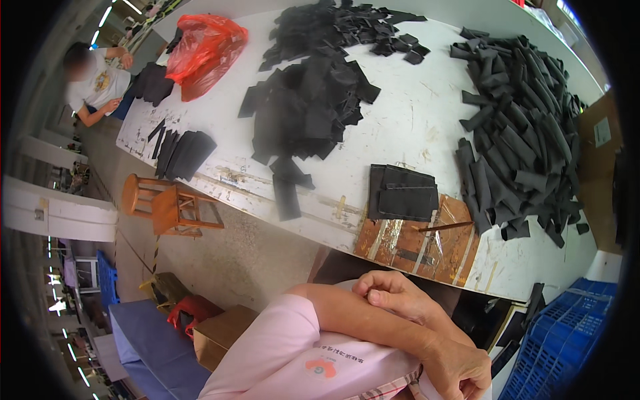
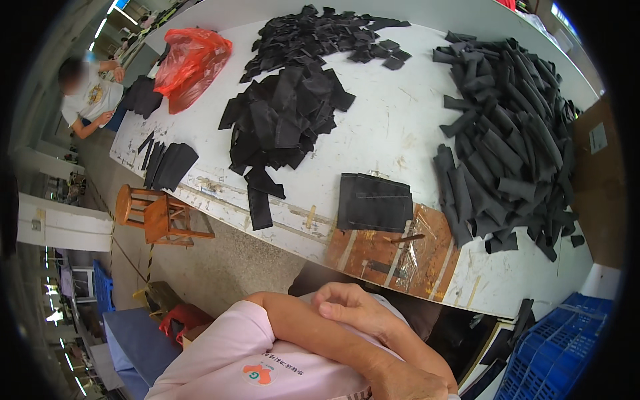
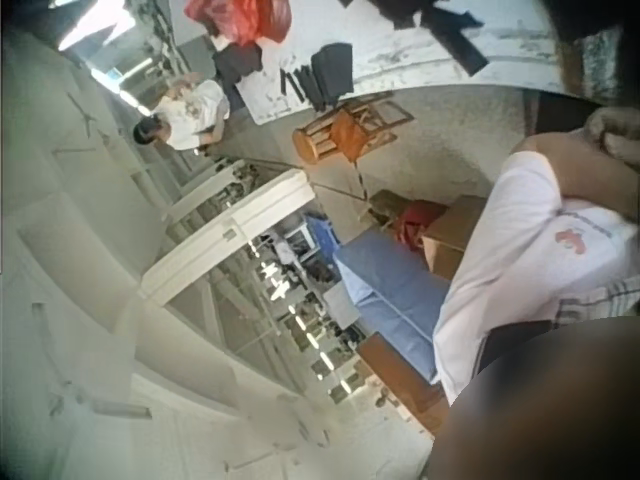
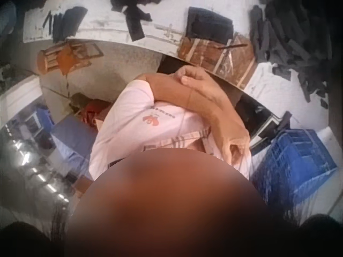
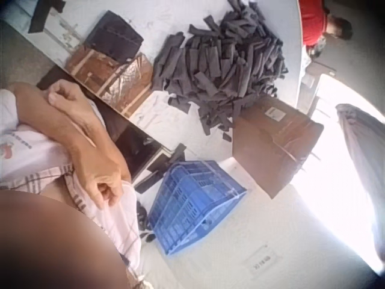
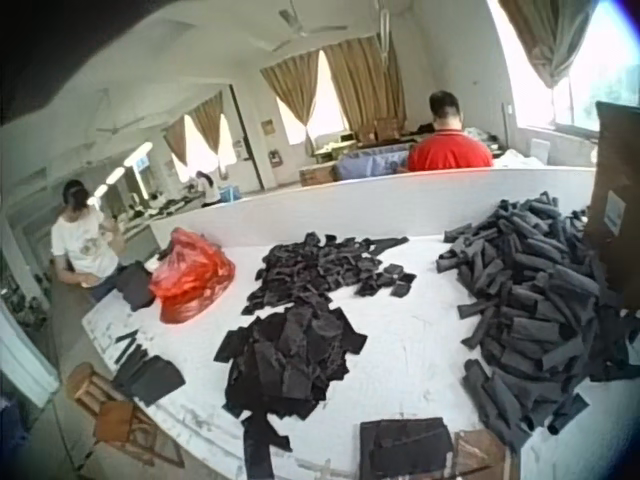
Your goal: Assembling or preparing black flexible components at a factory workbench.
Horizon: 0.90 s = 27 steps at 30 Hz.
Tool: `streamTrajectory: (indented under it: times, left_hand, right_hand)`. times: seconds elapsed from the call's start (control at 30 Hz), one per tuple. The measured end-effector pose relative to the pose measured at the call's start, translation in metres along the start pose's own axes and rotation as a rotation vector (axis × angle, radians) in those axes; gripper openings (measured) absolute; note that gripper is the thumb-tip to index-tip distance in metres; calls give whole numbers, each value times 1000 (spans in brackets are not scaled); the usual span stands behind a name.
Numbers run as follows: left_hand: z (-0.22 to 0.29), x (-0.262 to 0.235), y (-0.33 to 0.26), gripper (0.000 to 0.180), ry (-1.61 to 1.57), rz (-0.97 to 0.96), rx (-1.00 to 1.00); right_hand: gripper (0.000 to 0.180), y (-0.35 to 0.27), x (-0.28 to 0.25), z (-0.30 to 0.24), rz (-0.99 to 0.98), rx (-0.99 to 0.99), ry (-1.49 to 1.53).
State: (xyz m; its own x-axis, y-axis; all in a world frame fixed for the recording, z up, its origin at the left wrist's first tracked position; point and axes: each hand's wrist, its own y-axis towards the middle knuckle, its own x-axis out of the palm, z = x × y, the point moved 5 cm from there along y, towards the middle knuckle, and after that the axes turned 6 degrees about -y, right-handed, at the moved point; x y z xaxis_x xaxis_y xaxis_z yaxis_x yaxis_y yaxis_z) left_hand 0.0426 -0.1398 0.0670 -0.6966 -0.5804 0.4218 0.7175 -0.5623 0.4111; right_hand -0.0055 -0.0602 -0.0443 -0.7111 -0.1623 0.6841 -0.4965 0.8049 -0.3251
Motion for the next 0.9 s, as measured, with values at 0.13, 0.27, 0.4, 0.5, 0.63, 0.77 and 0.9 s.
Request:
streamTrajectory:
  times: [0.13, 0.27, 0.4, 0.5, 0.63, 0.77, 0.9]
  left_hand:
    - [1, -2, -4, 21, 139, 17, 67]
    - [-2, -4, 0, 21, 126, 41, 62]
    - [-3, 1, -3, 22, 165, 85, 185]
    - [1, 4, -4, 21, 221, 106, 254]
    - [-15, 4, 6, 20, 128, 110, 168]
    - [-24, 12, 4, 23, 165, 103, 108]
    - [-20, 17, -1, 26, 310, 92, 142]
  right_hand:
    - [29, -3, -2, 3, -98, -41, 52]
    - [31, 7, 10, -3, 101, 105, 30]
    - [28, 0, 6, -3, 25, 35, -35]
    - [27, -2, 2, 4, -23, -10, 36]
    - [25, 7, 22, 1, 105, 58, 10]
    - [25, -2, 20, 5, 69, -8, -118]
    - [28, -14, 16, 13, -22, -43, -42]
